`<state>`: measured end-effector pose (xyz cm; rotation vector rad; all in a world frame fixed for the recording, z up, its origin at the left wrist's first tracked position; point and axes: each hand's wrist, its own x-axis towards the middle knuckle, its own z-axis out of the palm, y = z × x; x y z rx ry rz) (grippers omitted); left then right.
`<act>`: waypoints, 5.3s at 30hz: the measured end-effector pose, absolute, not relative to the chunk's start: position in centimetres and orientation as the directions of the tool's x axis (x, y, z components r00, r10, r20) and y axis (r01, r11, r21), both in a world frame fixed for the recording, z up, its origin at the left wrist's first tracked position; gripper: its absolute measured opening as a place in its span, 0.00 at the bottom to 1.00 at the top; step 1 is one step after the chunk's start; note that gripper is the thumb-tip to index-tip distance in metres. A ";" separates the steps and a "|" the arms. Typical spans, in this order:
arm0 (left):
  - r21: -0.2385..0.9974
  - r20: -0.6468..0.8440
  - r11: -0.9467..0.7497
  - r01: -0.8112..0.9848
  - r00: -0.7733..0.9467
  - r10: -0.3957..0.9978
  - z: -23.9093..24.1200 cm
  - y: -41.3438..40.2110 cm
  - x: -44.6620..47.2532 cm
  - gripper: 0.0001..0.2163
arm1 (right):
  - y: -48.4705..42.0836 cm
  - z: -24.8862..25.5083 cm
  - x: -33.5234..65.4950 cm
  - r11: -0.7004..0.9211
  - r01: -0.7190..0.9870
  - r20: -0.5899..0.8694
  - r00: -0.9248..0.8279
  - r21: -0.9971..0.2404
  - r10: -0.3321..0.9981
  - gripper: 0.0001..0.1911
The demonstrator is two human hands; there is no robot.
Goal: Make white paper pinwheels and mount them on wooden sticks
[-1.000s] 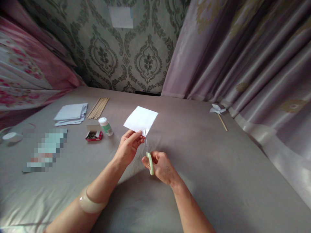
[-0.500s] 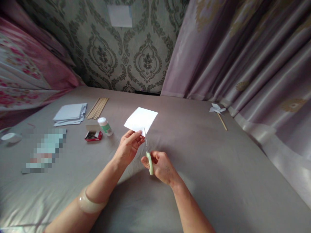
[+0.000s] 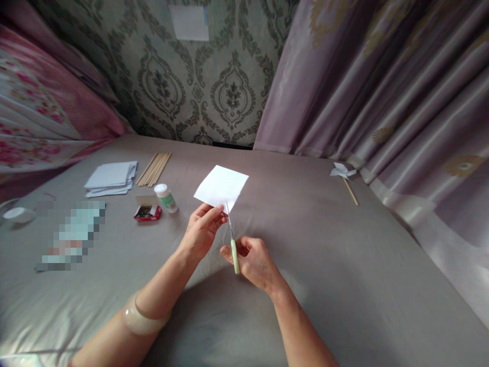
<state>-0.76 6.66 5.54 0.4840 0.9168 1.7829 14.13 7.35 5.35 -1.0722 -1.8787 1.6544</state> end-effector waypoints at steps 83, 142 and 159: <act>0.808 -0.005 -0.210 -0.550 -0.364 0.932 6.0 6.2 0.1 0.11 | 7.5 4.9 13.9 0.048 0.306 -0.110 -0.476 -0.951 0.873 0.22; 0.962 -0.103 0.011 -0.274 -0.323 0.941 4.3 7.0 -1.2 0.08 | 11.3 4.8 16.2 -0.068 -0.045 -0.063 -0.112 -0.997 0.992 0.21; 0.886 -0.096 -0.033 -0.463 -0.253 0.963 4.3 5.8 3.2 0.09 | 9.7 3.1 13.2 0.077 -0.191 0.064 0.068 -0.979 0.996 0.16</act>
